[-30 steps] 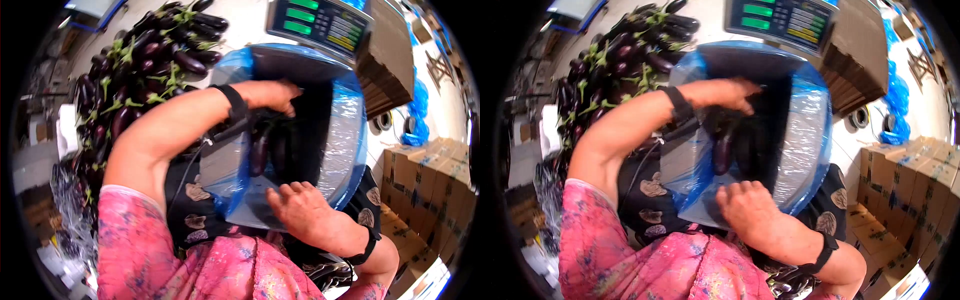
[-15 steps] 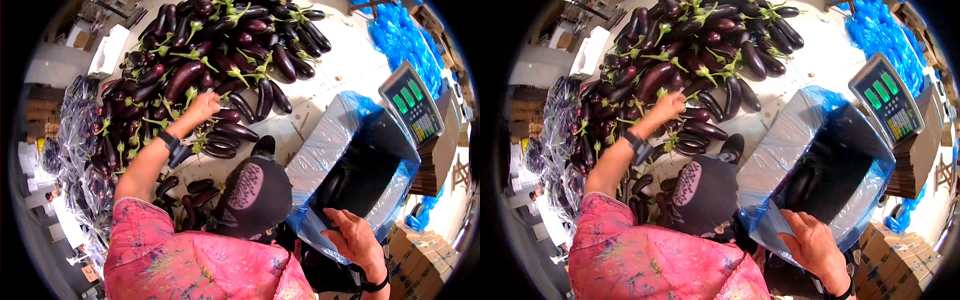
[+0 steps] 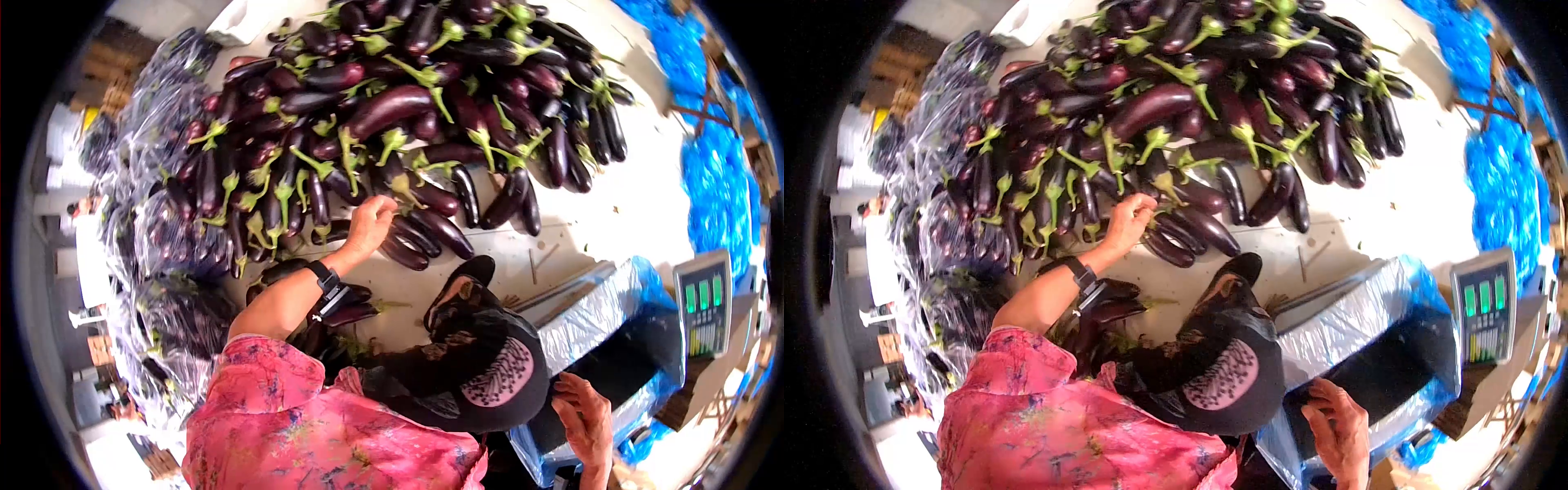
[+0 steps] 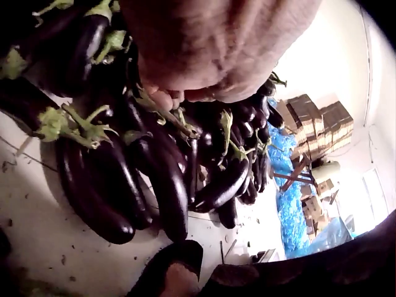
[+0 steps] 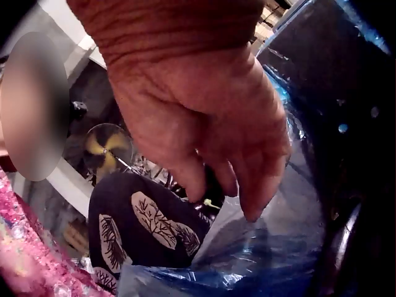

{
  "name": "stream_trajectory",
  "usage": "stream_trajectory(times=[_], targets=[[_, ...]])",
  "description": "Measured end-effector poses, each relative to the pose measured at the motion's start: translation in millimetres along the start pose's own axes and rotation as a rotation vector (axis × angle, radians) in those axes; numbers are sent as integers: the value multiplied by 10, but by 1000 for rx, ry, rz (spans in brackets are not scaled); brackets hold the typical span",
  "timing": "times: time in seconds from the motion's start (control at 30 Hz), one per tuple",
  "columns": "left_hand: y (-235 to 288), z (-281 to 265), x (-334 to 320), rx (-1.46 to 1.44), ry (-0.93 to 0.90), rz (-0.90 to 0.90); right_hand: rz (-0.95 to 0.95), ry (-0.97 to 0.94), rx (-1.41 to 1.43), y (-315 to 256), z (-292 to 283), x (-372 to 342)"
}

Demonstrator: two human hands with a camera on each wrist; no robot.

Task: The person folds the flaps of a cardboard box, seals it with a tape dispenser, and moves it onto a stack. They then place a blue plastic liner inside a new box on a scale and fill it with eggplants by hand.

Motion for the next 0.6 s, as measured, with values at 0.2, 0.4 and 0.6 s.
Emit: stream_trajectory(times=[0.2,0.4,0.6], targets=[[-755,-399,-944,90,45,-81,18,31,90,79,-37,193],[-1359,-1250,-1580,149,323,-254,-80,-42,203,-97,93,332],[-623,-1550,-1042,-369,263,-648,-18,-4,77,-177,124,341]])
Point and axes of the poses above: each hand's wrist, its own x-axis towards the middle knuckle, its own z-axis out of the palm, y = z × x, the point moved 6 cm from there along x, towards the middle knuckle, and after that the axes turned 6 degrees about -y, right-handed, at the moved point
